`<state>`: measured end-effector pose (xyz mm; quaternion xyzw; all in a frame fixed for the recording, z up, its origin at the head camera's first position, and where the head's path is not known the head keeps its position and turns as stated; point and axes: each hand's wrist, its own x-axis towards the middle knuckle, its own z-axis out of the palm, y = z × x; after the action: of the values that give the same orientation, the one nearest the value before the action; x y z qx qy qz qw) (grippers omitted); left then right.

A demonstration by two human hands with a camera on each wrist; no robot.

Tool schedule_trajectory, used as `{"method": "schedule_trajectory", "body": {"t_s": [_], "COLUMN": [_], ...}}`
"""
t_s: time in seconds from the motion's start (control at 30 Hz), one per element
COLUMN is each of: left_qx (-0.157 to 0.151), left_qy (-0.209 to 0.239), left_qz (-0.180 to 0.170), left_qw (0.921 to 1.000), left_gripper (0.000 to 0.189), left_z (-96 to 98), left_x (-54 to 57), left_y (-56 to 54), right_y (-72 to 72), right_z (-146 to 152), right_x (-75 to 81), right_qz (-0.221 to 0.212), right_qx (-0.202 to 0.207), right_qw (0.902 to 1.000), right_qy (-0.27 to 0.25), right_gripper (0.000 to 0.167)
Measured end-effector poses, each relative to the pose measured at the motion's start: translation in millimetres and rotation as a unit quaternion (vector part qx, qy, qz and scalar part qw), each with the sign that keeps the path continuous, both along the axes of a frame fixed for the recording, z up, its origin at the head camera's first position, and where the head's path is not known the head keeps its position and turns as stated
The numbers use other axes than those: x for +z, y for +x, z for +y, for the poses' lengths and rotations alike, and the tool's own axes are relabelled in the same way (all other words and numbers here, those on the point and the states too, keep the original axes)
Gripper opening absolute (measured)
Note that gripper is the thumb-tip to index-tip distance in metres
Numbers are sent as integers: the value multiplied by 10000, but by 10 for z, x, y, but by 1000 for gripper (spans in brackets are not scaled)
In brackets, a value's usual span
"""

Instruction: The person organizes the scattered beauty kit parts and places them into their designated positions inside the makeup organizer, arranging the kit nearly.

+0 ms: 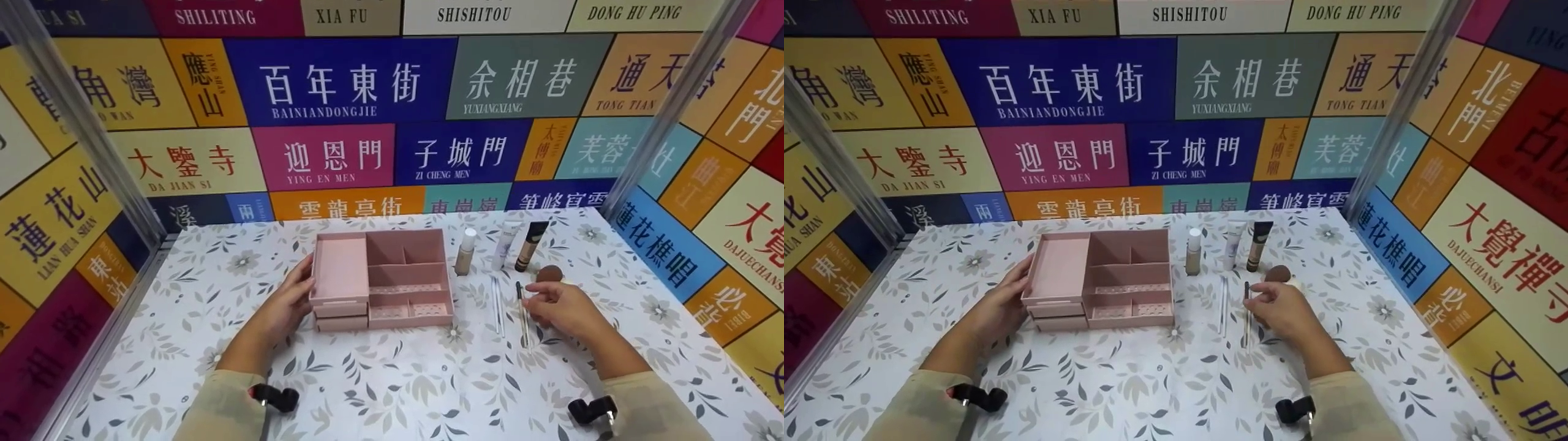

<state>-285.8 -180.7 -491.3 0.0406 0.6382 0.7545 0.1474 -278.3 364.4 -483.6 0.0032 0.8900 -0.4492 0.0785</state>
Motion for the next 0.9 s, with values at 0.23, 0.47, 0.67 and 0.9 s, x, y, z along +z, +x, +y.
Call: {"method": "schedule_trajectory", "body": {"t_s": [0.23,0.47,0.67,0.9], "left_qx": [-8,88,103,134], "left_qy": [181,53,100,65], "left_qz": [87,-81,-51,-109], "left_qw": [9998,9999,9999,9998], "left_gripper": [69,69,69,69], "left_z": [17,9,4,15], "left_x": [-9,-4,-1,13], "left_y": [3,-5,6,8], "right_y": [-8,-17,-29,-31], "right_z": [7,15,0,5], "right_x": [-86,-103,-105,-88], "right_qz": [81,21,11,-39], "right_qx": [52,36,-2,-23], "right_qw": [9994,9993,9988,9981], "right_qy": [321,380,497,615], "right_gripper": [53,56,58,53]}}
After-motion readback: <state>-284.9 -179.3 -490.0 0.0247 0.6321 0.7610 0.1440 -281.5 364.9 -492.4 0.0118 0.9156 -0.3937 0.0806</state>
